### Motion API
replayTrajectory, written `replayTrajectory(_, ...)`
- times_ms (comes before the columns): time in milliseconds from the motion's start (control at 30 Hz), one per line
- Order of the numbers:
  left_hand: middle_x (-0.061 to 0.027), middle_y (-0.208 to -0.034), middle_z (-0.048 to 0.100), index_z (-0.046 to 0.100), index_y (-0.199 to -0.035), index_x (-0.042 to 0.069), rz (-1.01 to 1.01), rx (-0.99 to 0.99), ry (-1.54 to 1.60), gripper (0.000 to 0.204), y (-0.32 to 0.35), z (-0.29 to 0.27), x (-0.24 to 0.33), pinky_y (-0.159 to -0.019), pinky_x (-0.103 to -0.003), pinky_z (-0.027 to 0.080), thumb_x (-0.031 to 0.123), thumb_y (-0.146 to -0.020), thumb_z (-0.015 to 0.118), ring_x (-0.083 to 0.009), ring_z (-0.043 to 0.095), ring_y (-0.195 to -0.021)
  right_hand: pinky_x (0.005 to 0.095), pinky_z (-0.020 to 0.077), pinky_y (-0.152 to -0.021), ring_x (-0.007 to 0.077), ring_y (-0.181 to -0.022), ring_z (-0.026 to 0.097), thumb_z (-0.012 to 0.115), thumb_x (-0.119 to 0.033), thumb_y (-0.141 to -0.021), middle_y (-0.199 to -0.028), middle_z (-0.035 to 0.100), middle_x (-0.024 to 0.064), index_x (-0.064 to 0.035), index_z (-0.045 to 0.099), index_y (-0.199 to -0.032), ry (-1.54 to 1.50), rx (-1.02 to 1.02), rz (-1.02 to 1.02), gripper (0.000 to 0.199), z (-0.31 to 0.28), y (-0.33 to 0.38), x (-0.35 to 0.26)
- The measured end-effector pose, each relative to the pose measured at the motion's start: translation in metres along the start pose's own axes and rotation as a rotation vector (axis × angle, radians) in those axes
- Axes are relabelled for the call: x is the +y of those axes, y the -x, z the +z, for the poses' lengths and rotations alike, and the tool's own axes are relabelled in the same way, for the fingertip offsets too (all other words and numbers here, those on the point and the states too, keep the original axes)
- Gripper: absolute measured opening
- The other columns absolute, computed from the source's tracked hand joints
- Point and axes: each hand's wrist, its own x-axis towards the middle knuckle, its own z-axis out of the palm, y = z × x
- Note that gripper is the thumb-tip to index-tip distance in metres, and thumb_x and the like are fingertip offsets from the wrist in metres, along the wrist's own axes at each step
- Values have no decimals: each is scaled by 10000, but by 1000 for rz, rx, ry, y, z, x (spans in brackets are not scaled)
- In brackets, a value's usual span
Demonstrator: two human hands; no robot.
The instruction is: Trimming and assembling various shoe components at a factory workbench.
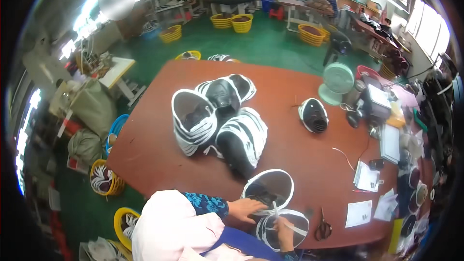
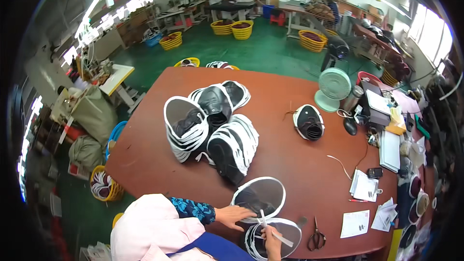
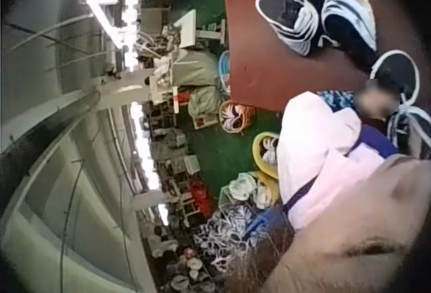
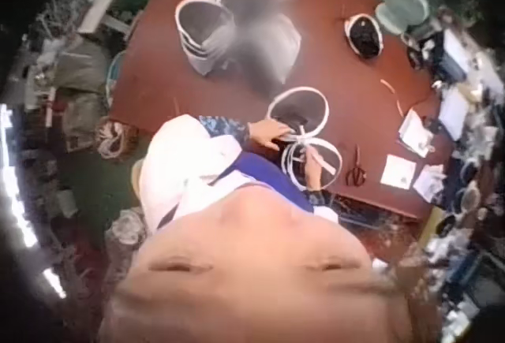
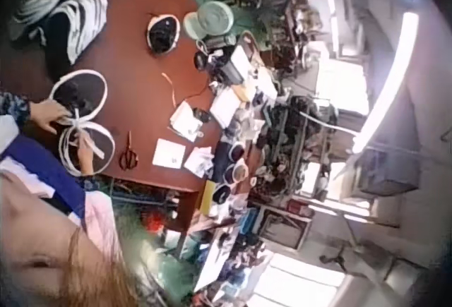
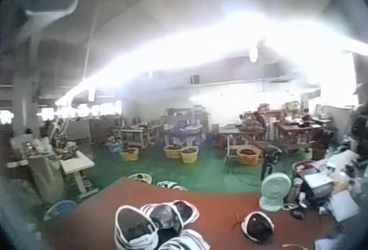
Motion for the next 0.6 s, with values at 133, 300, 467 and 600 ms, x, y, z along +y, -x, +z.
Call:
replayTrajectory(133, -120, -983, 594, 332, -1519, 150, -116, -53, -261, 817, 37, 28, -4, -775, -431, 483, 139, -783, 686, -317, 616, -941, 213, 397, -561, 81, -619, 551, 595, -248, -994, -722, 634, 31, -5, 694, -863, -21, -121, -16, 293, 13, -12, 2)
replayTrajectory(300, -152, -1015, 609, 459, -1420, 107, -122, -78, -220, 709, 37, 37, -7, -779, -450, 492, 144, -749, 684, -340, 624, -958, 297, 517, -657, 154, -712, 660, 642, -159, -947, -821, 717, 72, -17, 740, -1024, 248, -244, -136, 189, 4, -19, 9)
replayTrajectory(467, -128, -1067, 613, 555, -1299, 47, -193, 287, 330, 338, 7, 20, -2, -887, -355, 492, 91, -967, 505, -257, 623, -963, 396, 539, -746, 306, -800, 675, 737, -155, -806, -837, 687, 119, -112, 775, -918, 741, -226, -489, 126, 19, -25, -31)
replayTrajectory(600, -48, -1013, 620, 568, -1295, 36, -292, 88, 772, 330, -30, 9, 7, -818, -294, 501, 238, -1070, 436, -130, 597, -847, 432, 518, -742, 328, -834, 627, 665, -53, -758, -824, 630, 108, -81, 720, -911, 781, 14, -773, 165, 29, -18, -31)
